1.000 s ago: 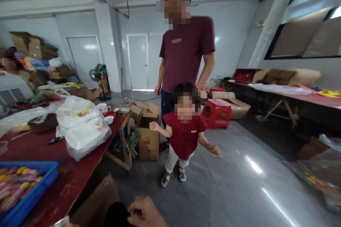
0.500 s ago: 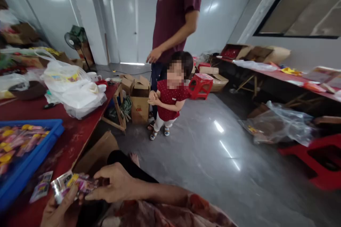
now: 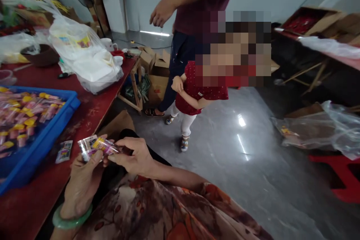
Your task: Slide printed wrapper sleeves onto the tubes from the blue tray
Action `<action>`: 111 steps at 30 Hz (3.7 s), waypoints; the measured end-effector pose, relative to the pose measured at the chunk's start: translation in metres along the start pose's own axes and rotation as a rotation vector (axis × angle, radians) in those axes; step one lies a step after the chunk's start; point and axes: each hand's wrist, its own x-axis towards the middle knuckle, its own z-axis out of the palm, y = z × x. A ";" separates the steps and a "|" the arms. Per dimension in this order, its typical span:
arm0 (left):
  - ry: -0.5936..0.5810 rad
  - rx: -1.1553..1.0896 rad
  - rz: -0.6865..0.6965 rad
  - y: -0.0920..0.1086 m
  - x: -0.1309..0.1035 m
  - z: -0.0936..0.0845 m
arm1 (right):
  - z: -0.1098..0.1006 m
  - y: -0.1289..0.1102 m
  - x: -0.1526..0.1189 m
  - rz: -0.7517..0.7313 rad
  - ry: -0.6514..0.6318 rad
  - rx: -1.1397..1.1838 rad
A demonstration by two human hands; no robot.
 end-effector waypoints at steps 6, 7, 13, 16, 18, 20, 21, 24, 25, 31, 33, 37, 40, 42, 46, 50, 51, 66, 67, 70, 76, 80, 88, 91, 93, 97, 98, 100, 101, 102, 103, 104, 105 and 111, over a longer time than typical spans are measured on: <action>0.061 -0.017 -0.061 -0.003 0.013 0.003 | 0.000 0.012 0.001 0.009 0.027 -0.097; 0.064 -0.023 -0.064 -0.004 0.015 0.002 | 0.001 0.015 0.000 -0.016 0.049 -0.148; 0.113 -0.053 -0.173 -0.008 0.021 0.000 | 0.003 0.018 -0.001 -0.327 0.105 -0.453; 0.146 -0.063 -0.169 -0.010 0.023 0.001 | 0.004 0.019 -0.002 -0.363 0.106 -0.485; 0.169 -0.058 -0.163 -0.012 0.024 0.002 | 0.005 0.022 -0.003 -0.322 0.110 -0.488; 0.191 -0.050 -0.170 -0.013 0.025 0.003 | 0.006 0.026 -0.004 -0.266 0.094 -0.483; 0.201 -0.048 -0.182 -0.014 0.026 0.004 | 0.007 0.028 -0.005 -0.241 0.086 -0.479; 0.210 -0.038 -0.221 -0.015 0.030 0.007 | 0.006 0.033 -0.005 -0.164 0.086 -0.434; 0.204 -0.037 -0.227 -0.015 0.032 0.008 | 0.006 0.034 -0.005 -0.136 0.092 -0.409; 0.162 -0.025 -0.239 -0.017 0.047 0.008 | 0.002 0.041 0.007 -0.001 0.091 -0.345; 0.163 -0.021 -0.228 -0.017 0.048 0.007 | 0.003 0.042 0.010 0.012 0.093 -0.295; 0.098 -0.019 -0.136 -0.013 0.039 0.009 | 0.005 0.030 0.012 0.040 0.138 -0.153; -0.027 -0.051 -0.039 -0.012 0.036 0.008 | 0.003 0.023 0.015 0.112 0.124 -0.106; -0.065 -0.078 -0.013 -0.012 0.037 0.006 | 0.002 0.022 0.018 0.134 0.103 -0.062; -0.047 -0.102 0.006 -0.010 0.035 0.002 | 0.006 0.022 0.016 0.166 0.066 -0.011; -0.024 -0.122 0.028 -0.008 0.029 -0.001 | 0.012 0.019 0.012 0.162 0.041 0.007; -0.019 -0.131 0.034 -0.007 0.028 -0.002 | 0.014 0.018 0.012 0.151 0.034 0.010; 0.041 -0.158 0.176 0.008 0.007 -0.033 | 0.036 0.011 0.015 0.035 0.037 -0.062; 0.048 -0.157 0.182 0.010 0.006 -0.035 | 0.037 0.011 0.017 0.042 0.039 -0.051; 0.065 -0.152 0.196 0.013 0.003 -0.041 | 0.041 0.012 0.021 0.083 0.033 0.002; 0.074 -0.169 0.198 0.014 0.001 -0.045 | 0.045 0.015 0.031 0.173 0.040 0.175; 0.067 -0.213 0.202 0.013 -0.001 -0.045 | 0.045 0.016 0.046 0.152 -0.041 0.293; -0.033 -0.157 0.060 0.014 -0.008 -0.044 | 0.045 0.013 0.078 0.208 -0.313 0.366; -0.046 -0.182 0.029 0.013 -0.011 -0.042 | 0.043 0.011 0.077 0.202 -0.368 0.358; -0.015 -0.218 0.036 0.013 -0.013 -0.040 | 0.040 0.010 0.071 0.132 -0.351 0.318; 0.058 -0.256 0.097 0.015 -0.016 -0.037 | 0.035 0.004 0.044 -0.185 -0.194 0.074; 0.068 -0.257 0.113 0.016 -0.017 -0.036 | 0.036 0.003 0.037 -0.264 -0.159 0.015; 0.081 -0.258 0.128 0.018 -0.019 -0.034 | 0.040 0.000 0.025 -0.402 -0.109 -0.071; 0.082 -0.260 0.127 0.018 -0.021 -0.033 | 0.043 -0.001 0.022 -0.460 -0.090 -0.108; 0.081 -0.262 0.121 0.018 -0.022 -0.033 | 0.046 -0.001 0.019 -0.514 -0.073 -0.140; 0.079 -0.265 0.111 0.018 -0.024 -0.033 | 0.049 -0.002 0.018 -0.559 -0.059 -0.166; 0.077 -0.270 0.100 0.018 -0.025 -0.033 | 0.052 -0.003 0.018 -0.596 -0.048 -0.185; 0.075 -0.276 0.091 0.018 -0.027 -0.033 | 0.054 -0.003 0.019 -0.630 -0.039 -0.199; 0.075 -0.308 0.075 0.019 -0.036 -0.033 | 0.059 -0.005 0.019 -0.721 0.040 -0.252</action>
